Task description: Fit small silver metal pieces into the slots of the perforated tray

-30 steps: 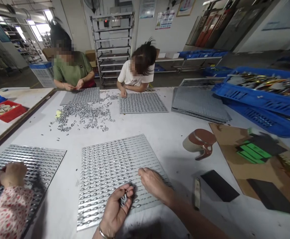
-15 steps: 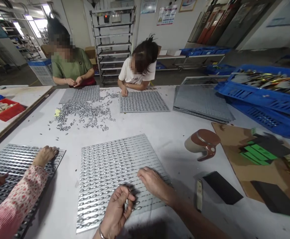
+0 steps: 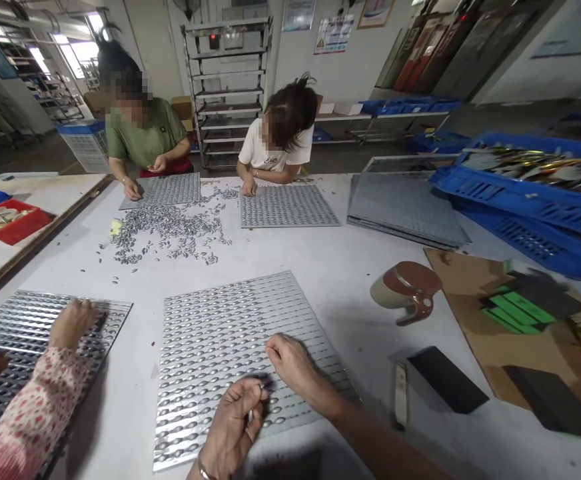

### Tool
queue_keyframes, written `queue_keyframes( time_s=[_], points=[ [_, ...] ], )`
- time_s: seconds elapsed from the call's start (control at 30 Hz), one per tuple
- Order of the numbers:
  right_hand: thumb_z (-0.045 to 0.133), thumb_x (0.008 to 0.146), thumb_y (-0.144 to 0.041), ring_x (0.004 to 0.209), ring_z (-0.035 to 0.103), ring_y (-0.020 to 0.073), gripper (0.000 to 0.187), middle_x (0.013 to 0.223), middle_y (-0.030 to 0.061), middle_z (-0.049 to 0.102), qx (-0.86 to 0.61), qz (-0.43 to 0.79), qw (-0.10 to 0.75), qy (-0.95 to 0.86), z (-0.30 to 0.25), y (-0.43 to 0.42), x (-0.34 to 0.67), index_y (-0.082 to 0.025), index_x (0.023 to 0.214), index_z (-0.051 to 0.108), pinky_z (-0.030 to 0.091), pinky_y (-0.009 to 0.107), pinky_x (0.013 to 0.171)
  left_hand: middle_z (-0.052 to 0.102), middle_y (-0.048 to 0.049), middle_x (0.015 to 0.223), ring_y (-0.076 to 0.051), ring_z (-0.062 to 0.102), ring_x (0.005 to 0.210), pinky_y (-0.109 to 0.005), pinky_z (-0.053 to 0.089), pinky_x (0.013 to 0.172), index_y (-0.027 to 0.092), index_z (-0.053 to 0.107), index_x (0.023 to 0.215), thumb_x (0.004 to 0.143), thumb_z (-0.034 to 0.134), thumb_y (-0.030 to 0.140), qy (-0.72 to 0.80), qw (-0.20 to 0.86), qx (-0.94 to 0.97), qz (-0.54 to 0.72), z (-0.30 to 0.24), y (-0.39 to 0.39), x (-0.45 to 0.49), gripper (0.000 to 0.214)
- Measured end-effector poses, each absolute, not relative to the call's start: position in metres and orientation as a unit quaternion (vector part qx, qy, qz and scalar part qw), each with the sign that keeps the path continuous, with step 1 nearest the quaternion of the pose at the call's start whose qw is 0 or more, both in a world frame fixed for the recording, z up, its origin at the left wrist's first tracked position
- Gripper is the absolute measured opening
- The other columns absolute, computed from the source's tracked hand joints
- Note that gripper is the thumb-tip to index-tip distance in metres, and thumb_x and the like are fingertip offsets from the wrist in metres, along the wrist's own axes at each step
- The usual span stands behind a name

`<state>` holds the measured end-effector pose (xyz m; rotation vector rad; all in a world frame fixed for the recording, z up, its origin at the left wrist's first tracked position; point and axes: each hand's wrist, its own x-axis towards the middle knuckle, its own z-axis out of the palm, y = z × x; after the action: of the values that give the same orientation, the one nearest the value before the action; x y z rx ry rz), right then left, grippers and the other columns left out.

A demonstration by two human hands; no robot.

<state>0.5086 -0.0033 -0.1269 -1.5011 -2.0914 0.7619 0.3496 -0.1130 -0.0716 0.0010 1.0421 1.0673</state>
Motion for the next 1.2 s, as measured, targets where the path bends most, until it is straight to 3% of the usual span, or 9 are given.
queue_keyframes(
  time_s=[0.13,0.27,0.43,0.5,0.6,0.7,0.8,1.07,1.2],
  points=[
    [0.058,0.092,-0.019,0.064,0.064,0.0192,0.007,0.069,0.0005,0.068,-0.552,0.301,0.230,-0.743,-0.115,-0.006,0.512,-0.022,0.089,0.064,0.046,0.028,0.066,0.075,-0.0042,0.072,-0.004,0.053,0.057,-0.013,0.040,0.051,0.014,0.084,0.079,0.045,0.110,0.027,0.470,0.727,-0.023,0.499,-0.077,-0.113,0.350,0.045],
    [0.056,0.099,-0.035,0.070,0.067,0.0192,0.018,0.075,0.0015,0.071,-0.476,0.446,0.278,-0.705,-0.088,-0.034,0.517,-0.024,0.087,0.066,0.050,0.027,0.065,0.076,-0.0039,0.077,-0.002,0.050,0.056,-0.013,0.036,0.049,0.013,0.083,0.082,0.047,0.109,0.029,0.456,0.728,-0.004,0.511,-0.075,-0.112,0.352,0.047],
    [0.059,0.095,-0.041,0.065,0.066,0.0171,0.019,0.073,-0.0006,0.069,-0.453,0.582,0.250,-0.627,-0.080,-0.063,0.522,-0.024,0.088,0.065,0.052,0.025,0.058,0.058,0.0047,0.054,-0.001,0.037,0.045,-0.015,0.023,0.042,0.013,0.077,0.074,0.056,0.104,0.045,0.480,0.714,0.094,0.500,-0.071,-0.112,0.360,0.046],
    [0.058,0.095,-0.046,0.064,0.066,0.0173,0.023,0.075,0.0002,0.070,-0.467,0.590,0.262,-0.604,-0.087,-0.058,0.526,-0.024,0.087,0.062,0.054,0.026,0.058,0.065,0.0021,0.060,-0.002,0.040,0.046,-0.014,0.026,0.042,0.014,0.077,0.076,0.054,0.105,0.046,0.484,0.712,0.076,0.503,-0.070,-0.111,0.361,0.048],
    [0.057,0.095,-0.049,0.069,0.070,0.0196,0.026,0.082,0.0037,0.074,-0.487,0.569,0.300,-0.591,-0.098,-0.038,0.531,-0.024,0.087,0.060,0.058,0.029,0.062,0.075,-0.0046,0.077,-0.004,0.054,0.058,-0.012,0.041,0.051,0.014,0.079,0.081,0.054,0.106,0.036,0.484,0.714,0.006,0.506,-0.069,-0.112,0.360,0.044],
    [0.057,0.094,-0.044,0.068,0.067,0.0200,0.025,0.075,0.0024,0.070,-0.506,0.505,0.307,-0.628,-0.108,-0.018,0.532,-0.024,0.080,0.060,0.056,0.029,0.061,0.076,-0.0059,0.077,-0.007,0.061,0.065,-0.014,0.049,0.060,0.015,0.080,0.079,0.065,0.101,0.023,0.494,0.712,-0.026,0.499,-0.068,-0.113,0.356,0.026],
    [0.057,0.093,-0.038,0.068,0.065,0.0194,0.024,0.070,0.0017,0.070,-0.512,0.431,0.303,-0.679,-0.117,-0.010,0.527,-0.023,0.074,0.063,0.052,0.027,0.063,0.077,-0.0058,0.077,-0.012,0.065,0.068,-0.021,0.051,0.062,0.020,0.082,0.075,0.078,0.090,0.019,0.499,0.713,-0.015,0.493,-0.069,-0.114,0.353,0.008],
    [0.057,0.092,-0.021,0.067,0.067,0.0181,0.023,0.072,0.0009,0.074,-0.549,0.328,0.222,-0.736,-0.125,-0.012,0.516,-0.022,0.073,0.068,0.045,0.026,0.067,0.077,-0.0043,0.074,-0.011,0.063,0.067,-0.023,0.047,0.066,0.021,0.083,0.072,0.087,0.081,0.014,0.498,0.719,-0.010,0.485,-0.070,-0.112,0.352,0.017],
    [0.062,0.089,-0.016,0.069,0.069,0.0196,0.011,0.072,-0.0003,0.072,-0.578,0.306,0.192,-0.732,-0.117,-0.012,0.515,-0.021,0.094,0.070,0.046,0.027,0.068,0.078,-0.0044,0.076,-0.012,0.062,0.068,-0.023,0.048,0.064,0.021,0.084,0.077,0.086,0.084,0.021,0.485,0.728,0.008,0.484,-0.070,-0.114,0.353,0.009]
  ],
)
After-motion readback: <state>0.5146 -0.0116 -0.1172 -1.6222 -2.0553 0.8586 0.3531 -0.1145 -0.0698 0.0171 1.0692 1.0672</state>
